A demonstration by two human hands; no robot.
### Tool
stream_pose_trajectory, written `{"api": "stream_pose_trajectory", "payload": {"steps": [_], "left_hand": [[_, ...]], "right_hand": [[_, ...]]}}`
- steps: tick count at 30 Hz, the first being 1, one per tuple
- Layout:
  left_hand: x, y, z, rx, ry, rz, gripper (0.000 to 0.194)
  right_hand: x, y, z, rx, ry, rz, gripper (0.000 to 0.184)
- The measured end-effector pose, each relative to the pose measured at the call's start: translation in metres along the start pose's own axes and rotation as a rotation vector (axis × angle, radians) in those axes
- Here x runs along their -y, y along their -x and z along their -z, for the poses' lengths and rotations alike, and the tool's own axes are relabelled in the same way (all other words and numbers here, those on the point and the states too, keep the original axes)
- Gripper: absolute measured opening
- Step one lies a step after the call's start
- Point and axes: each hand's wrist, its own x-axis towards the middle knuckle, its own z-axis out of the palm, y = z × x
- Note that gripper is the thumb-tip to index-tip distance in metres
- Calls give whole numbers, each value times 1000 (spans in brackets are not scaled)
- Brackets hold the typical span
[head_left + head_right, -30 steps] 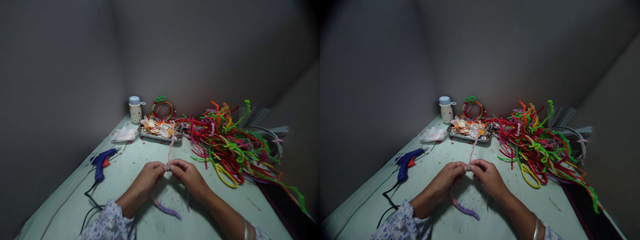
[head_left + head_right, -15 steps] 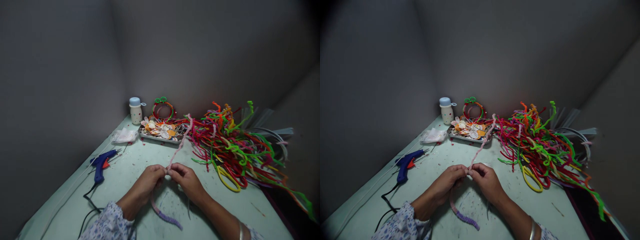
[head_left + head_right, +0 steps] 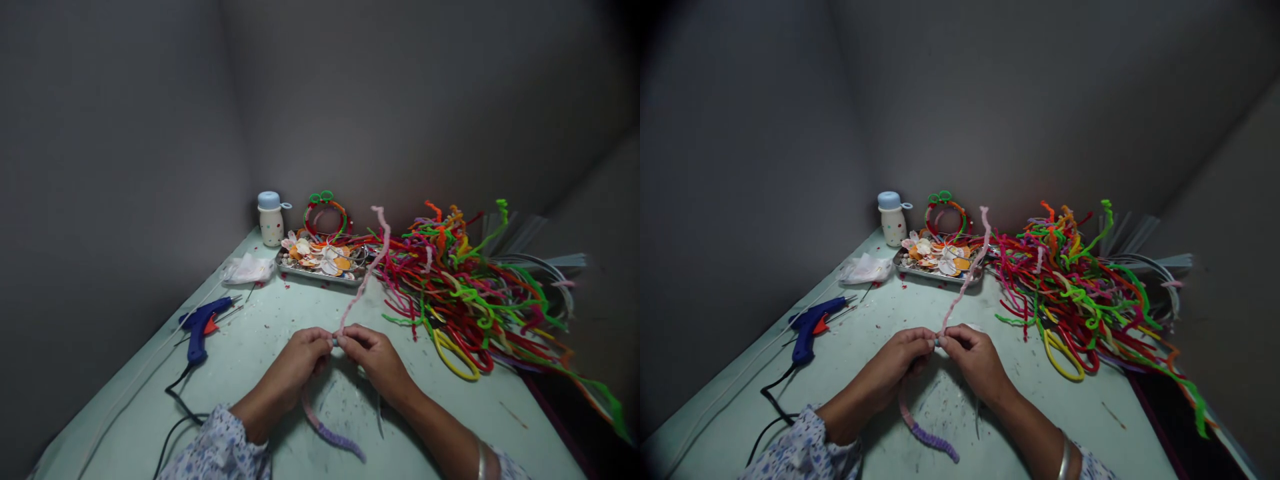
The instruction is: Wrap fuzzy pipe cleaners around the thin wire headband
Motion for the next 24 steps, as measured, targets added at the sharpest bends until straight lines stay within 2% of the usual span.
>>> {"api": "stream_pose_trajectory", "payload": {"steps": [12,24], "left_hand": [[6,-3,0,-29,-108,-35,15],[5,-2,0,-56,-214,-35,15]], "right_hand": [[-1,0,-2,-23,26,56,22],[-1,3,1,24,3,99,18]]}}
